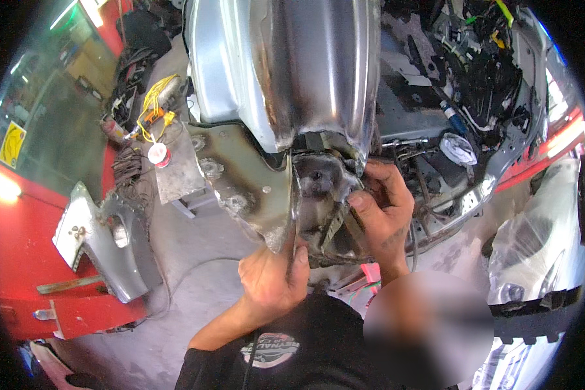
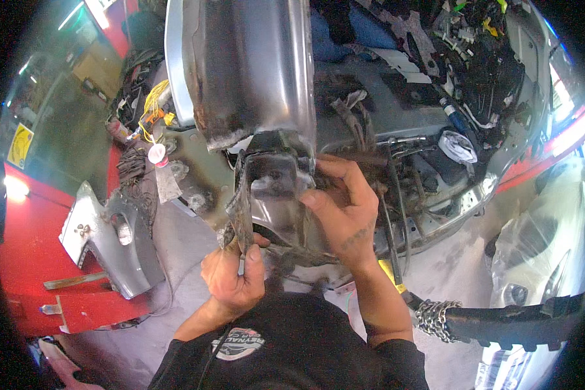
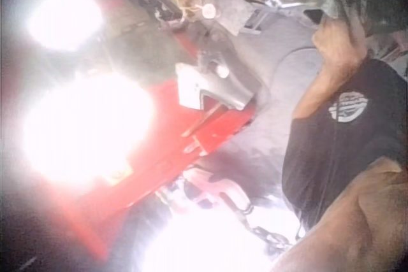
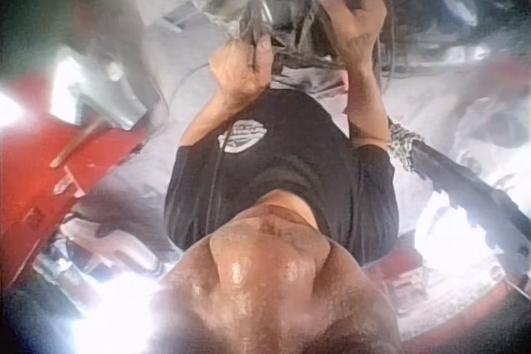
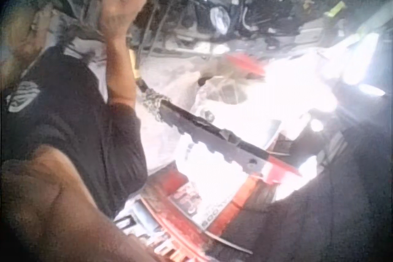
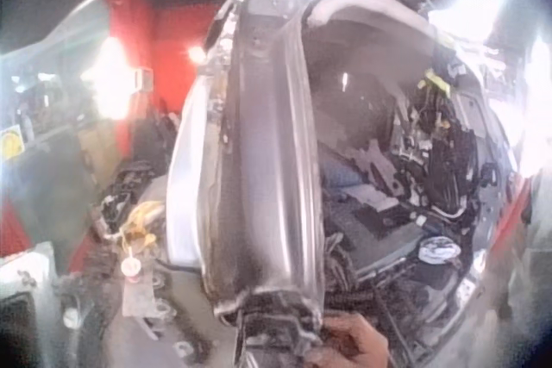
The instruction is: The person uses a pry bar and hammer to straighten a damaged front frame section of a car in a repair shop. They repeatedly strike the metal to reshape it, then fit a metal bracket into the repaired area.
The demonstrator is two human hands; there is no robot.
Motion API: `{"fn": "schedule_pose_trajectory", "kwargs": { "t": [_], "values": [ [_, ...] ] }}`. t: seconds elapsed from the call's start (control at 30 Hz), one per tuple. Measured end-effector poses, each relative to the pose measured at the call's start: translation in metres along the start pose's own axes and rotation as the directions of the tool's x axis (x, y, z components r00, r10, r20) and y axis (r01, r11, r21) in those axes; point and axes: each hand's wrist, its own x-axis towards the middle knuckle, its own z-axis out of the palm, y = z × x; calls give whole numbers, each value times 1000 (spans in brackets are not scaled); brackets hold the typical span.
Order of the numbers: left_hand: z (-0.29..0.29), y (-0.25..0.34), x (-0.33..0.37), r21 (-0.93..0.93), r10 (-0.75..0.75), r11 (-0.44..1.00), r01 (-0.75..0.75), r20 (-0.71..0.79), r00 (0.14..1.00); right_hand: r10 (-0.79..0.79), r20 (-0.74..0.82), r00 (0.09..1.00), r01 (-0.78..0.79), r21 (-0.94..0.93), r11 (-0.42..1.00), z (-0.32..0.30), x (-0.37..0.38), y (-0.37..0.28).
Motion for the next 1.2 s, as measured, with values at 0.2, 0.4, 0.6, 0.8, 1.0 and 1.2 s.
{"fn": "schedule_pose_trajectory", "kwargs": {
  "t": [0.2,0.4,0.6,0.8,1.0,1.2],
  "values": [
    [-5,11,4,56,-105,993,103,33,994,-35,4,999,34,55,998,1,1,8],
    [2,14,5,100,-143,985,142,-1,990,2,-2,1000,-2,54,999,3,-1,1],
    [5,11,3,129,-105,986,109,-38,994,-54,16,998,53,34,998,4,-1,1],
    [2,10,5,140,-106,984,109,-31,994,-47,-22,999,46,-43,998,8,-4,-4],
    [0,7,9,77,-83,994,84,-11,996,-262,-71,962,207,-429,879,10,-8,1],
    [0,2,8,41,-76,996,76,12,997,-405,-85,910,294,-557,777,18,-11,-5]
  ]
}}
